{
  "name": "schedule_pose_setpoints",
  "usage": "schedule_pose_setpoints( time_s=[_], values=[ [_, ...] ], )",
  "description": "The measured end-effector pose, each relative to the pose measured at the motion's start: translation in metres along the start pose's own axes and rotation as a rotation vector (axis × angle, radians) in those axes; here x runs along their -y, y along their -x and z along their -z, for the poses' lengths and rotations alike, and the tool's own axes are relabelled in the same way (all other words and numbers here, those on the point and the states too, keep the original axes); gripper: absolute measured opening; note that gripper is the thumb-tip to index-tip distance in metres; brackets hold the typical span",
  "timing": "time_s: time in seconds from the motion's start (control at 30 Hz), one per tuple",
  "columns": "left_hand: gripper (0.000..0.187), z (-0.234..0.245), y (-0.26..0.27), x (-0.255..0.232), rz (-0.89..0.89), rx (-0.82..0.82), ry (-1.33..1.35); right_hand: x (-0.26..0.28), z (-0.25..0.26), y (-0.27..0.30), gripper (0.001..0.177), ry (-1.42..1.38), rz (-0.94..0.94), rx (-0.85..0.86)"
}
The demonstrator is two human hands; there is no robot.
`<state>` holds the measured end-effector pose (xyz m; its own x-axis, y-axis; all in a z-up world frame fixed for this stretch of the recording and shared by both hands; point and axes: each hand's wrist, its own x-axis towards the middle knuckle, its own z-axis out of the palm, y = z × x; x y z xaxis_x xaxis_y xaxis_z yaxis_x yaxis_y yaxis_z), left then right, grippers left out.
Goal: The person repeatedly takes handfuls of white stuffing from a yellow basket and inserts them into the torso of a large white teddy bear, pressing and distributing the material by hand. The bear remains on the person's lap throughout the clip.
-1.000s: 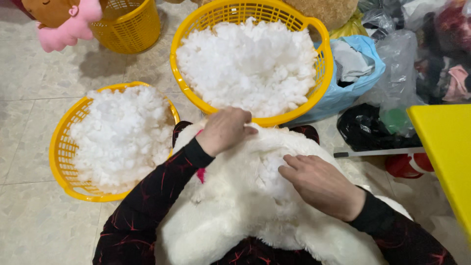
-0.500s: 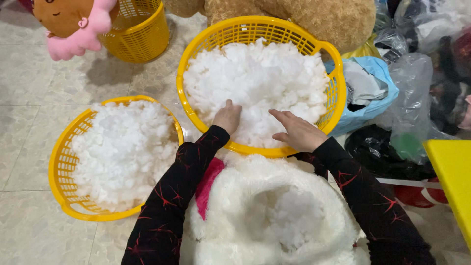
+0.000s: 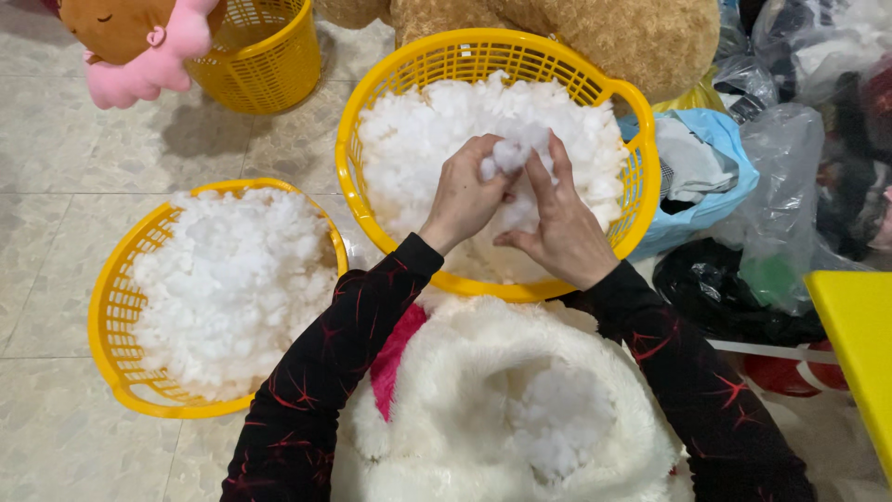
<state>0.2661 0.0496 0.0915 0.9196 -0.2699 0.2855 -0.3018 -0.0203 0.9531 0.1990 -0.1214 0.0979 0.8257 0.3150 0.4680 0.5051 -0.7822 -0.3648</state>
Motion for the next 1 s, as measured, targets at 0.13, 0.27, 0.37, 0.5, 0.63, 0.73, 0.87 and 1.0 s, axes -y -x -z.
schedule_pose_setpoints(
  time_s=[0.13, 0.27, 0.37, 0.5, 0.63, 0.73, 0.87, 1.0],
  values=[
    [0.079, 0.007, 0.002, -0.002, -0.058, 0.174, -0.069, -0.024, -0.011, -0.008, 0.080, 0.164, -0.114, -0.065],
    [0.109, 0.009, 0.010, 0.019, -0.448, 0.026, -0.441, -0.049, -0.015, -0.018, 0.049, -0.277, -0.283, -0.176],
    [0.126, -0.002, 0.024, 0.056, -0.191, 0.120, -0.512, -0.060, -0.015, -0.018, 0.047, -0.520, -0.355, -0.201],
    [0.054, -0.006, 0.036, 0.117, 0.132, 0.488, -1.110, -0.069, -0.007, -0.019, 0.045, -0.520, -0.303, -0.311],
    [0.041, 0.005, 0.030, 0.147, 0.298, 0.661, -1.154, -0.073, 0.008, -0.023, 0.036, -0.775, -0.319, -0.436],
    [0.044, 0.009, 0.026, 0.132, 0.139, 0.397, -1.039, -0.062, 0.021, -0.021, 0.037, -0.834, -0.280, -0.491],
    [0.044, 0.016, 0.048, 0.063, -0.133, -0.049, -0.645, -0.022, 0.035, -0.004, 0.037, -1.230, -0.323, -0.535],
    [0.082, 0.016, 0.108, -0.021, 0.407, 0.288, 0.484, 0.033, 0.050, 0.046, 0.043, -1.286, -0.319, -0.519]
  ],
)
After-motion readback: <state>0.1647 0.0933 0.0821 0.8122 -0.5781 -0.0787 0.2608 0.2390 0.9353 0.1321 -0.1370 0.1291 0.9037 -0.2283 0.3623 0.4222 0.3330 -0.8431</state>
